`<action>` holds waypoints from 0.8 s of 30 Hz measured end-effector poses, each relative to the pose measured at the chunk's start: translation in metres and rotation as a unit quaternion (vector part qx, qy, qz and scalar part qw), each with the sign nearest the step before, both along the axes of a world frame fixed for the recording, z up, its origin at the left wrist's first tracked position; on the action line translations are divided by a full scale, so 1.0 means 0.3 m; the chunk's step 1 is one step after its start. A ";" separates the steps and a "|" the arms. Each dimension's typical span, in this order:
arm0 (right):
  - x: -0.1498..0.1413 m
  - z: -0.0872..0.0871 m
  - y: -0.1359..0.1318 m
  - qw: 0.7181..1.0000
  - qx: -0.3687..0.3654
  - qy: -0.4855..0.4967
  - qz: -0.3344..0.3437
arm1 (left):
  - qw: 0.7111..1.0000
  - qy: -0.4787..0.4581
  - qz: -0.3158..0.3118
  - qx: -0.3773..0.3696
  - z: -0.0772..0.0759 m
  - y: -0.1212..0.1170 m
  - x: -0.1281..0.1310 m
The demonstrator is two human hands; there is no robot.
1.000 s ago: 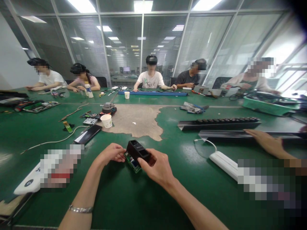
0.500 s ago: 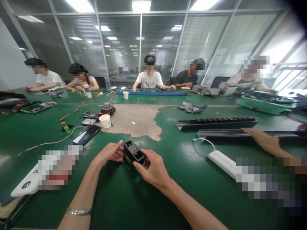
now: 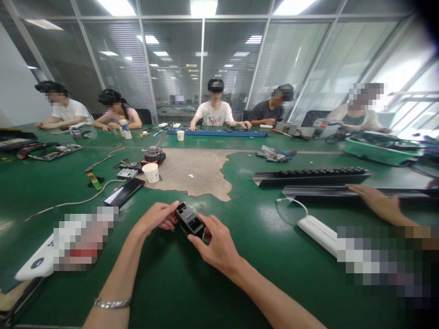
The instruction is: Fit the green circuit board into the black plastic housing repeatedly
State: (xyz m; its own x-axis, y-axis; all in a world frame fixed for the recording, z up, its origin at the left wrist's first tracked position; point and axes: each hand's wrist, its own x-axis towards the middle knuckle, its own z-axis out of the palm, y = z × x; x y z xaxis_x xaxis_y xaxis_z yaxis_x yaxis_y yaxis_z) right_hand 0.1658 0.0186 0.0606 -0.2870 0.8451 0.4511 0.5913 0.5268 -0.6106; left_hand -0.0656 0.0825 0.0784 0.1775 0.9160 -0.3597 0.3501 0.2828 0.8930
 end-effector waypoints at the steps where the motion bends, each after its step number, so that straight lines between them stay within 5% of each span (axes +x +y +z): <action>1: -0.002 -0.003 0.001 1.000 0.001 -0.003 -0.001 | 1.000 0.005 -0.001 0.003 -0.005 0.002 0.001; 9: -0.007 -0.001 -0.007 0.999 0.004 -0.029 -0.023 | 0.999 0.049 0.015 0.006 -0.015 0.010 0.000; 16: -0.005 -0.006 -0.008 1.000 -0.016 -0.016 -0.018 | 0.996 0.073 -0.040 0.021 -0.020 0.009 -0.005; 24: -0.006 -0.014 -0.005 0.998 -0.013 -0.056 -0.040 | 0.998 0.029 -0.054 0.008 -0.016 -0.001 -0.006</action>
